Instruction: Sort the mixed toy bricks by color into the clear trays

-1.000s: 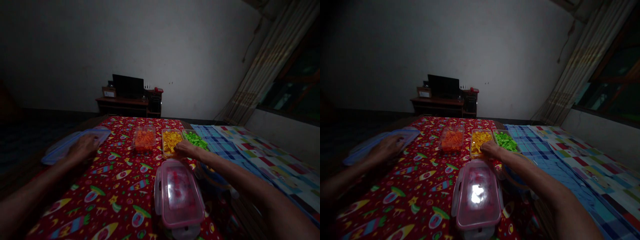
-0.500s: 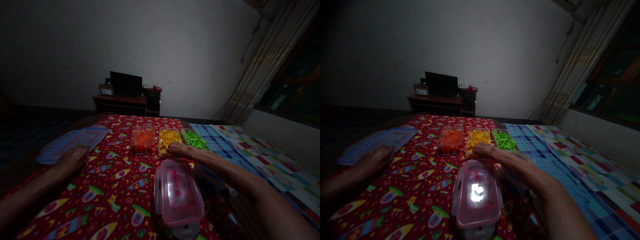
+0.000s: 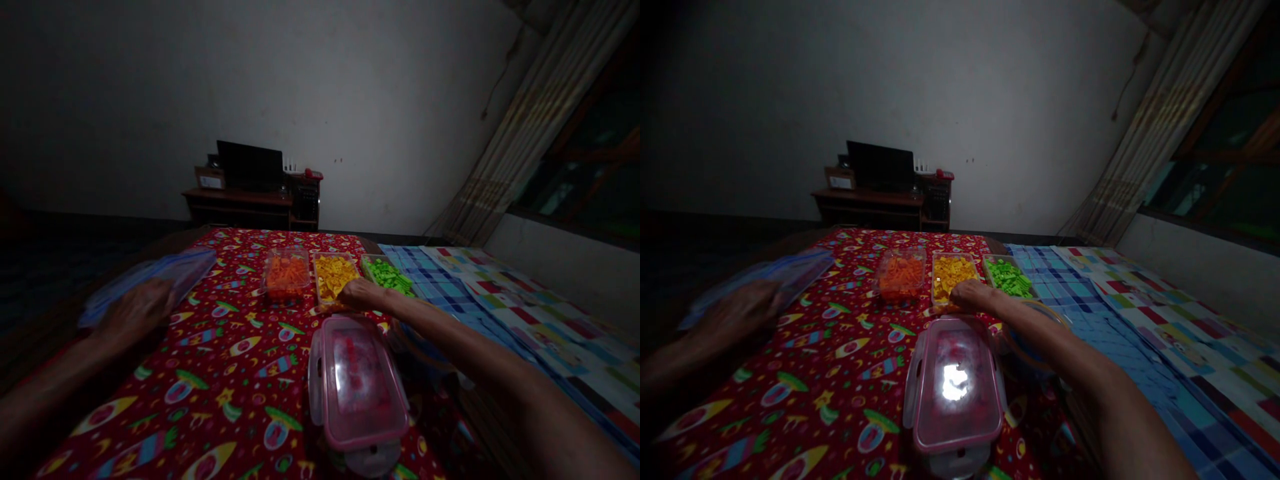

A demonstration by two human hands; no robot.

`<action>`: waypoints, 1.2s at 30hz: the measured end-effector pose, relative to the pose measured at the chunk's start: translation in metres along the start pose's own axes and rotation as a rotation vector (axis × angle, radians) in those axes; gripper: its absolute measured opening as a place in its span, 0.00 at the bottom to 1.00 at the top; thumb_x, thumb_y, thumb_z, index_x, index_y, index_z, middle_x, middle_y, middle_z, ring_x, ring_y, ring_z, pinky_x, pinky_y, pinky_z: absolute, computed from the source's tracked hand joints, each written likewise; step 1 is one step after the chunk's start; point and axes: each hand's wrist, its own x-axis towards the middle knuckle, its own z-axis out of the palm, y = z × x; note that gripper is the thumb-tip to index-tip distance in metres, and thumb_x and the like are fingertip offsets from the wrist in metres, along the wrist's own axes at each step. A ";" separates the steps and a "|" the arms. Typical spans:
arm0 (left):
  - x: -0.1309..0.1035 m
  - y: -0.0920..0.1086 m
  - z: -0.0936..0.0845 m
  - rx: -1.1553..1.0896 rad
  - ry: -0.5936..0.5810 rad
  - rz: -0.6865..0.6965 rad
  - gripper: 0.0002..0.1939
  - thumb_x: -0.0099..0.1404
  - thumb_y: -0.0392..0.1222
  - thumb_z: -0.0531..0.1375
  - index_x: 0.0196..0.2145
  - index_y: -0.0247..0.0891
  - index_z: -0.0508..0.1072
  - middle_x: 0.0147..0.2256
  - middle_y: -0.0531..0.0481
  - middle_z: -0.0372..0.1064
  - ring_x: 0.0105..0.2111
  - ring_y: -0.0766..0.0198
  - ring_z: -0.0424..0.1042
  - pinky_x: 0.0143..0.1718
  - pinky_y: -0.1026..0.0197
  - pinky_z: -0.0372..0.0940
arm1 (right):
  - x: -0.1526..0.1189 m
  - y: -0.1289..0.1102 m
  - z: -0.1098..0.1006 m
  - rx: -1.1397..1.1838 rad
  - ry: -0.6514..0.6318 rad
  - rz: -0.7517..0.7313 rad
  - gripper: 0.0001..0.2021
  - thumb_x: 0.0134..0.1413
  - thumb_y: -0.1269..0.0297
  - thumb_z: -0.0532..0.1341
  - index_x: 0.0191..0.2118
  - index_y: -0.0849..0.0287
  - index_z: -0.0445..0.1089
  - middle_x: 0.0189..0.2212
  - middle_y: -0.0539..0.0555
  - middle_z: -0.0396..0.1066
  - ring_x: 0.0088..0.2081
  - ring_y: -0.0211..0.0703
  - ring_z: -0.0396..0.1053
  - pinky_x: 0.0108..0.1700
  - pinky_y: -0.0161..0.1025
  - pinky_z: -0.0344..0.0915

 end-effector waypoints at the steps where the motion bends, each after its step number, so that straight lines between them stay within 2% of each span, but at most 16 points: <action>1: 0.001 0.000 -0.005 0.012 0.015 -0.017 0.13 0.61 0.48 0.44 0.28 0.41 0.62 0.30 0.47 0.63 0.31 0.56 0.63 0.33 0.61 0.56 | -0.002 0.001 -0.006 -0.022 -0.023 -0.021 0.10 0.56 0.76 0.54 0.33 0.64 0.74 0.29 0.60 0.75 0.27 0.38 0.68 0.28 0.34 0.52; 5: 0.005 -0.001 -0.030 0.035 0.041 -0.097 0.15 0.64 0.49 0.43 0.30 0.40 0.63 0.29 0.50 0.59 0.30 0.59 0.62 0.31 0.64 0.54 | -0.009 0.001 -0.024 -0.055 -0.003 0.010 0.13 0.56 0.78 0.51 0.34 0.64 0.73 0.29 0.58 0.74 0.24 0.34 0.61 0.26 0.36 0.45; 7: 0.006 0.000 -0.043 0.027 0.103 -0.166 0.15 0.64 0.48 0.43 0.29 0.39 0.63 0.27 0.52 0.56 0.28 0.61 0.60 0.29 0.64 0.52 | -0.012 0.000 -0.029 -0.048 0.036 0.035 0.13 0.56 0.78 0.50 0.33 0.63 0.73 0.27 0.56 0.72 0.22 0.33 0.56 0.26 0.37 0.43; 10: 0.005 0.000 -0.060 -0.027 0.301 -0.287 0.14 0.63 0.46 0.44 0.24 0.40 0.61 0.25 0.53 0.51 0.25 0.63 0.57 0.27 0.65 0.51 | -0.018 -0.004 -0.033 -0.017 0.111 0.051 0.13 0.56 0.77 0.50 0.32 0.62 0.71 0.24 0.53 0.68 0.21 0.33 0.50 0.26 0.37 0.41; 13: 0.002 0.007 -0.074 -0.190 0.506 -0.340 0.13 0.63 0.44 0.47 0.23 0.39 0.61 0.24 0.54 0.53 0.26 0.64 0.57 0.27 0.66 0.53 | -0.019 -0.009 -0.032 0.021 0.184 0.063 0.12 0.55 0.77 0.50 0.29 0.61 0.69 0.22 0.51 0.65 0.21 0.33 0.47 0.27 0.38 0.41; 16: 0.003 0.033 -0.086 -0.528 0.689 -0.341 0.12 0.64 0.43 0.50 0.28 0.38 0.68 0.24 0.55 0.59 0.26 0.66 0.60 0.29 0.66 0.56 | -0.015 -0.018 -0.033 0.169 0.275 0.061 0.12 0.58 0.72 0.50 0.25 0.61 0.66 0.20 0.49 0.60 0.21 0.33 0.45 0.27 0.37 0.41; 18: 0.008 0.063 -0.093 -0.951 0.808 -0.448 0.09 0.63 0.41 0.52 0.29 0.37 0.70 0.21 0.58 0.59 0.22 0.69 0.57 0.27 0.67 0.57 | -0.009 -0.027 -0.037 0.392 0.320 0.047 0.15 0.61 0.65 0.50 0.24 0.61 0.63 0.19 0.47 0.58 0.22 0.32 0.48 0.26 0.35 0.44; 19: 0.011 0.081 -0.096 -1.240 0.819 -0.499 0.08 0.63 0.40 0.53 0.27 0.37 0.68 0.19 0.59 0.56 0.19 0.70 0.55 0.25 0.67 0.57 | -0.005 -0.032 -0.040 0.547 0.333 0.050 0.17 0.63 0.61 0.49 0.25 0.61 0.63 0.20 0.48 0.58 0.22 0.32 0.51 0.26 0.33 0.47; 22: 0.022 0.141 -0.094 -1.850 0.640 -0.486 0.08 0.61 0.39 0.60 0.25 0.36 0.66 0.17 0.61 0.57 0.17 0.73 0.56 0.25 0.69 0.61 | 0.003 -0.041 -0.048 1.106 0.346 0.115 0.21 0.63 0.49 0.46 0.30 0.61 0.63 0.25 0.51 0.64 0.28 0.35 0.63 0.30 0.31 0.59; 23: 0.025 0.161 -0.090 -1.940 0.595 -0.490 0.07 0.62 0.39 0.59 0.27 0.36 0.68 0.19 0.59 0.62 0.19 0.73 0.60 0.26 0.69 0.62 | 0.005 -0.041 -0.050 1.271 0.362 0.143 0.22 0.62 0.47 0.46 0.33 0.61 0.64 0.28 0.53 0.67 0.30 0.37 0.66 0.32 0.32 0.63; 25: 0.030 0.199 -0.078 -2.090 0.390 -0.462 0.07 0.64 0.40 0.58 0.29 0.36 0.70 0.23 0.55 0.68 0.22 0.71 0.65 0.29 0.68 0.65 | 0.006 -0.034 -0.052 1.501 0.429 0.208 0.21 0.61 0.46 0.48 0.34 0.61 0.64 0.30 0.54 0.68 0.31 0.37 0.68 0.36 0.35 0.67; 27: 0.034 0.232 -0.062 -2.142 0.276 -0.463 0.07 0.64 0.41 0.60 0.29 0.37 0.71 0.25 0.55 0.70 0.25 0.71 0.68 0.33 0.67 0.66 | 0.004 -0.016 -0.048 1.581 0.515 0.321 0.20 0.58 0.47 0.51 0.30 0.60 0.64 0.25 0.52 0.67 0.27 0.35 0.66 0.35 0.35 0.67; 29: 0.037 0.257 -0.043 -2.111 0.177 -0.464 0.07 0.61 0.42 0.62 0.27 0.38 0.70 0.24 0.55 0.71 0.27 0.69 0.70 0.35 0.65 0.67 | -0.001 0.007 -0.039 1.539 0.589 0.472 0.19 0.56 0.48 0.54 0.24 0.59 0.62 0.20 0.49 0.63 0.22 0.32 0.61 0.30 0.32 0.65; 31: 0.038 0.274 -0.023 -1.989 0.039 -0.416 0.10 0.58 0.46 0.64 0.26 0.38 0.70 0.25 0.53 0.71 0.28 0.66 0.72 0.35 0.64 0.67 | -0.008 0.031 -0.027 1.394 0.595 0.599 0.18 0.54 0.52 0.54 0.20 0.59 0.59 0.17 0.47 0.59 0.19 0.31 0.56 0.26 0.30 0.60; 33: 0.038 0.283 -0.004 -1.777 -0.129 -0.337 0.16 0.58 0.53 0.62 0.25 0.37 0.70 0.24 0.50 0.71 0.28 0.64 0.73 0.32 0.63 0.67 | -0.016 0.050 -0.013 1.246 0.549 0.672 0.17 0.53 0.56 0.53 0.18 0.58 0.57 0.15 0.46 0.56 0.18 0.30 0.53 0.24 0.29 0.57; 36: 0.036 0.288 0.018 -1.470 -0.372 -0.281 0.24 0.58 0.60 0.59 0.19 0.36 0.67 0.18 0.49 0.68 0.21 0.63 0.70 0.24 0.63 0.64 | -0.024 0.066 0.007 1.133 0.476 0.715 0.17 0.51 0.59 0.52 0.15 0.58 0.56 0.12 0.46 0.54 0.17 0.30 0.52 0.22 0.30 0.53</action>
